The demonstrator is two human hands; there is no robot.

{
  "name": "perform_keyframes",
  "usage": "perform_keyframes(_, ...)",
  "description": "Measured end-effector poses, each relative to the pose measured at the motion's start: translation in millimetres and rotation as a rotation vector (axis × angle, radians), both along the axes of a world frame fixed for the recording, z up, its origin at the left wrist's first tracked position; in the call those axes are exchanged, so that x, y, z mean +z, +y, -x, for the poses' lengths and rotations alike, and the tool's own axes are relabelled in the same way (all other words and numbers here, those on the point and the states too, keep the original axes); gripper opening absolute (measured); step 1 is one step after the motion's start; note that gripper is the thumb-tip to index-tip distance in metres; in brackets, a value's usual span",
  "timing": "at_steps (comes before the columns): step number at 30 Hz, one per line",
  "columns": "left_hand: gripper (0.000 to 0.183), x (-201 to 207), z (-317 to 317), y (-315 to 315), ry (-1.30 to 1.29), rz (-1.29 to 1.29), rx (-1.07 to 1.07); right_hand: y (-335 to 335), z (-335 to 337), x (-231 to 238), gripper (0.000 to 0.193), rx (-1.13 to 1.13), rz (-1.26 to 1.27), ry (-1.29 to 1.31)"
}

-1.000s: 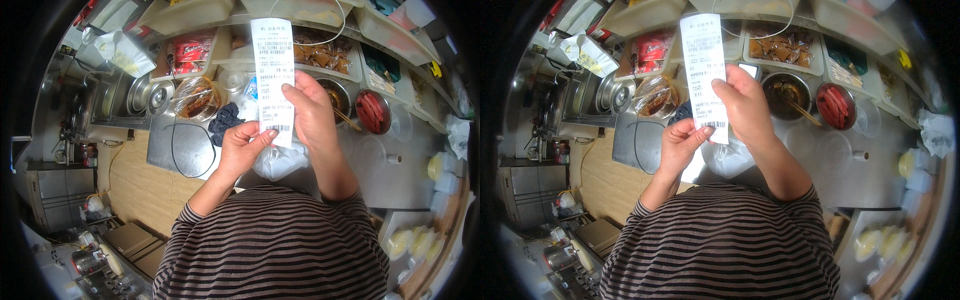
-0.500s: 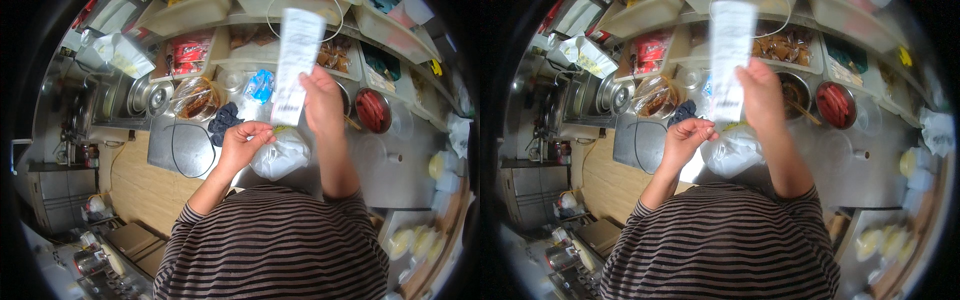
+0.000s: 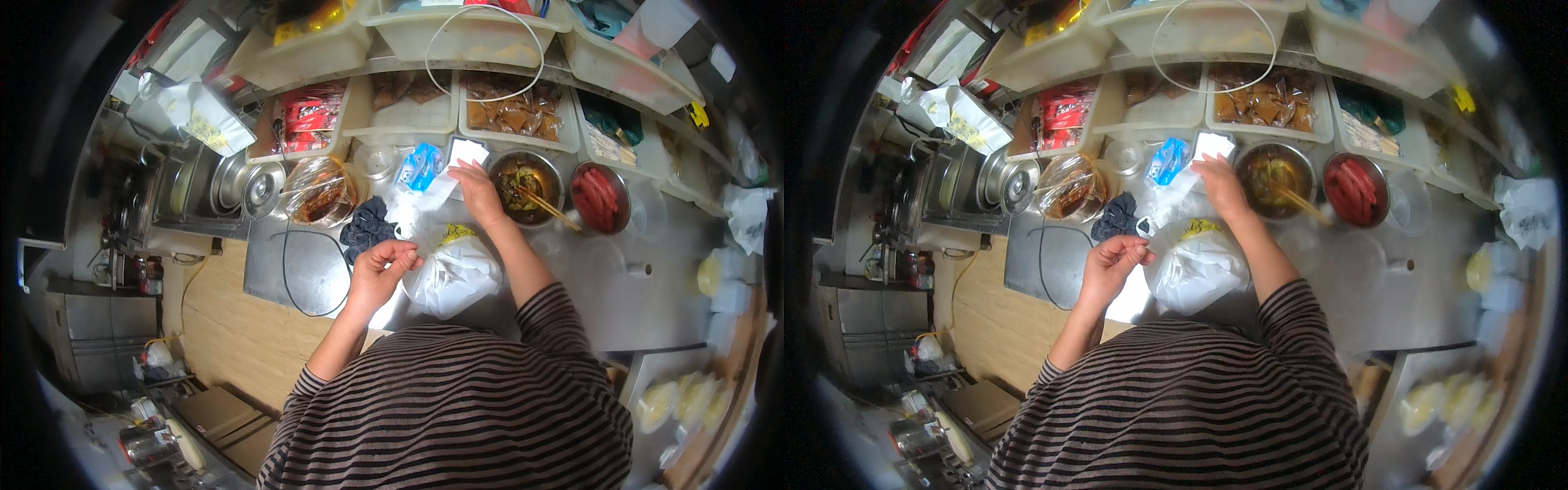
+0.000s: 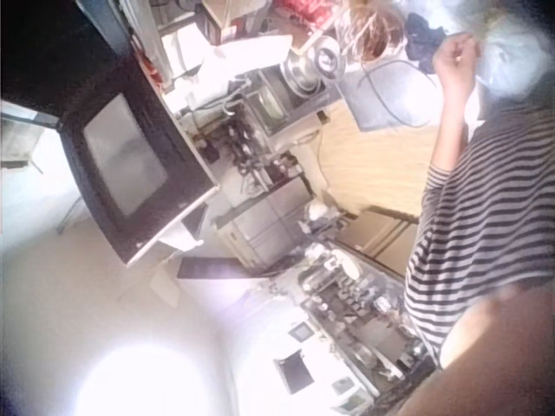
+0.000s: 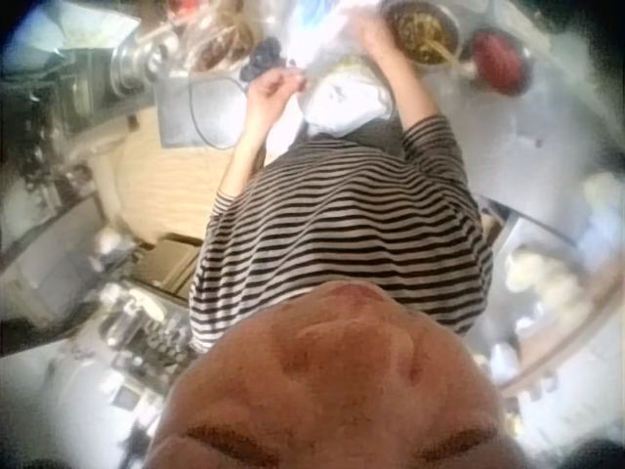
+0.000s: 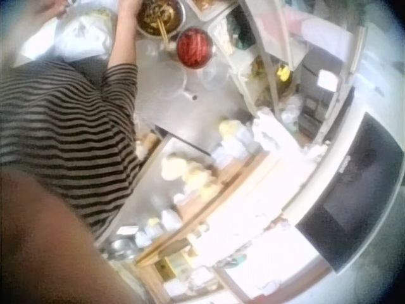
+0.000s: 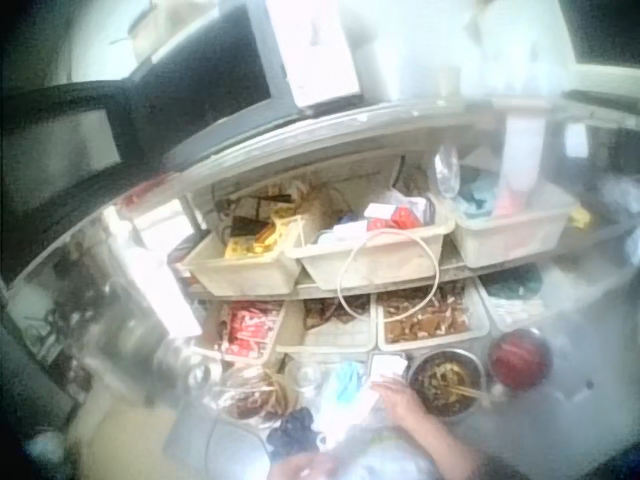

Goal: The person assembles a noodle bowl by placing noodles in a container, adding shredded cucumber, carrots, and bean sprouts, then wrapping the bowl in a plastic bag and attaching a receipt.

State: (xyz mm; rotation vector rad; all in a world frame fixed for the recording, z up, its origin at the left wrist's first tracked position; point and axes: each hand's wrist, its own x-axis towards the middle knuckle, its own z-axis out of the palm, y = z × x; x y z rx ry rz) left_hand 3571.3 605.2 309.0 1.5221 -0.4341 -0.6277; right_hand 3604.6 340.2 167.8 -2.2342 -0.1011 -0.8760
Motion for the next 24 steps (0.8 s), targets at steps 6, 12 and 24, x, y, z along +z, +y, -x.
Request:
perform_keyframes(6, 0.013, -3.3, 4.3, -5.1, 0.004, -0.054, -0.018, -9.6, 5.0, -20.4, 0.028, -0.06, -0.046, 0.046)
perform_keyframes(12, 0.013, -12.6, 1.3, 4.0, -0.053, -0.097, -0.004, -2.4, 7.7, 16.5, 0.032, -0.012, -0.113, 0.309)
perform_keyframes(24, 0.014, -13.3, -3.1, -11.5, -0.031, -0.01, -0.075, -148.7, 83.8, 283.2, 0.013, -0.1, -0.887, -0.758)
